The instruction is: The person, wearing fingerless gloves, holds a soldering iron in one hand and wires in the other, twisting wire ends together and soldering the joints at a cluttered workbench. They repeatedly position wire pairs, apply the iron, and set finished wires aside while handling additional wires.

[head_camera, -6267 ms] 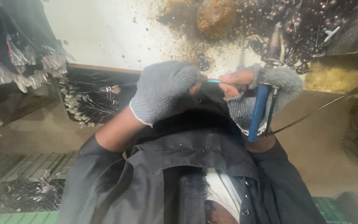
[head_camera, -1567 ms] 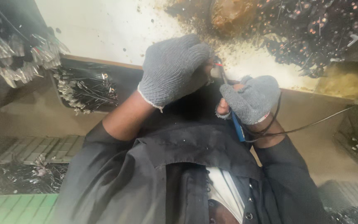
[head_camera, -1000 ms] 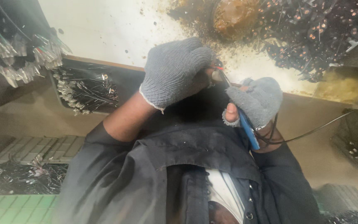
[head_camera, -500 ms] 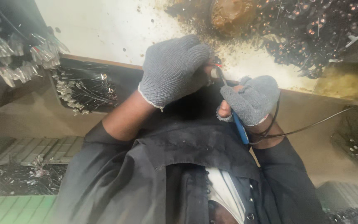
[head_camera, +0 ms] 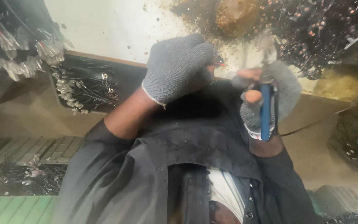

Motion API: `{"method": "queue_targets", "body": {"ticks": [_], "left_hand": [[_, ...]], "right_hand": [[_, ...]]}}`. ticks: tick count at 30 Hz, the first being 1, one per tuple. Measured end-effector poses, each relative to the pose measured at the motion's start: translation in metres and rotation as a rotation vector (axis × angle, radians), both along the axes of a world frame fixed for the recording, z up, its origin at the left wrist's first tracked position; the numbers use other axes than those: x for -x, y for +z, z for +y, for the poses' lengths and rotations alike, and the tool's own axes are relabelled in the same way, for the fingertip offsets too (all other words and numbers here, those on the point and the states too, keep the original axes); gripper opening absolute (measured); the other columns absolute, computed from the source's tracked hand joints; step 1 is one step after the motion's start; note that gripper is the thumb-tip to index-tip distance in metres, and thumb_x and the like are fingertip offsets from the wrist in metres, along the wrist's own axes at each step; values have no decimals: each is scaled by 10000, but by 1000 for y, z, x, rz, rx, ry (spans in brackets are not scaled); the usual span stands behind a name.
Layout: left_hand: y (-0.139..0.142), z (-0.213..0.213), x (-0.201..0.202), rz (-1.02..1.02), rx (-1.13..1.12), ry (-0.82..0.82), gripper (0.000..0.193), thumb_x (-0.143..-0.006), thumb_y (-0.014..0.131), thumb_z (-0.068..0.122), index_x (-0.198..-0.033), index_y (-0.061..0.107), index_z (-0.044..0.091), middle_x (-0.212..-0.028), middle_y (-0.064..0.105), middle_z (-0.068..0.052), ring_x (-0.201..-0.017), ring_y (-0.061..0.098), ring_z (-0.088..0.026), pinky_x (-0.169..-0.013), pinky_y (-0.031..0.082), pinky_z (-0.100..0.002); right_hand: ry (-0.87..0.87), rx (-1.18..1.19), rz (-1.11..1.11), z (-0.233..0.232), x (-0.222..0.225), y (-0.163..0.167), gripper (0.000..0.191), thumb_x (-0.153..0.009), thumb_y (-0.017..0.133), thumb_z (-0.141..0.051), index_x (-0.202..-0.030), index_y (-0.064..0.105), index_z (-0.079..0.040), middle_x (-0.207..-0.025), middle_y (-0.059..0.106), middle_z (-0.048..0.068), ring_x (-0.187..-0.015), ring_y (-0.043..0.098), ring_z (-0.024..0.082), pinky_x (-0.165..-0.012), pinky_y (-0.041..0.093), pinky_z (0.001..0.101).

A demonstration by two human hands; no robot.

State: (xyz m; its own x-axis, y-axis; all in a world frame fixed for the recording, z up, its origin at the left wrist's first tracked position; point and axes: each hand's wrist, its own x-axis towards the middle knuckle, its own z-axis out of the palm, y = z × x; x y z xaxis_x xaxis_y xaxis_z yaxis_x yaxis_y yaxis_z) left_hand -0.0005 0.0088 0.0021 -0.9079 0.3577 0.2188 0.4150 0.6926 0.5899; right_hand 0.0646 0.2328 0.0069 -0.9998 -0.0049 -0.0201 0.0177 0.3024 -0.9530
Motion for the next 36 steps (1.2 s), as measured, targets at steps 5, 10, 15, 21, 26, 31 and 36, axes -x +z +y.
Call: {"method": "queue_targets", "body": {"ticks": [5,10,15,21,26,31,36], "left_hand": [[-1,0,1,-40,45,-22,140,-806,817,244,-775,691,191,-765,625,-33,-625,648,-251,-539,493,-404],[1,-2,1,-45,10,-33,151,-775,844,280,-829,711,236,-792,627,-21,-665,660,-255,-555,495,-401],[-2,-7,2,-90,-8,-77,217,-777,852,315,-874,690,207,-813,624,-36,-682,666,-260,-567,501,-406],[6,-4,5,-89,24,-94,192,-796,812,297,-902,665,233,-836,648,-24,-720,678,-267,-590,503,-407],[25,-18,7,-418,-166,-242,275,-911,700,316,-1092,584,144,-736,636,-48,-670,668,-307,-584,493,-425],[28,-24,1,-668,-244,-254,190,-1029,618,320,-1135,592,165,-842,700,-79,-788,701,-355,-670,508,-455],[17,-20,-5,-509,-244,-228,219,-1045,614,283,-1198,607,126,-1025,680,-140,-920,682,-369,-783,525,-448]], "right_hand": [[38,359,-175,0,15,-14,279,-980,665,-257,-1105,666,-8,-993,735,77,-899,723,180,-752,582,303],[174,-89,31,-19,15,-3,136,-1089,720,-88,-1193,703,-3,-1062,718,111,-959,725,199,-845,575,283],[107,45,-182,-29,30,24,159,-1005,672,-164,-1130,671,-67,-1035,710,26,-981,728,128,-837,591,257],[94,-20,-81,-33,28,19,106,-1119,720,-162,-1137,712,-57,-1021,696,49,-959,665,158,-878,547,279],[73,-103,-94,-22,14,11,136,-1126,713,-177,-1054,724,-61,-964,704,35,-921,668,155,-852,528,284],[93,-13,-59,-20,19,7,147,-1094,723,-199,-1044,712,-62,-943,692,32,-870,669,152,-779,526,281],[121,-118,83,-15,25,14,290,-950,790,-271,-1058,677,-27,-978,694,88,-922,677,207,-798,536,306]]}}
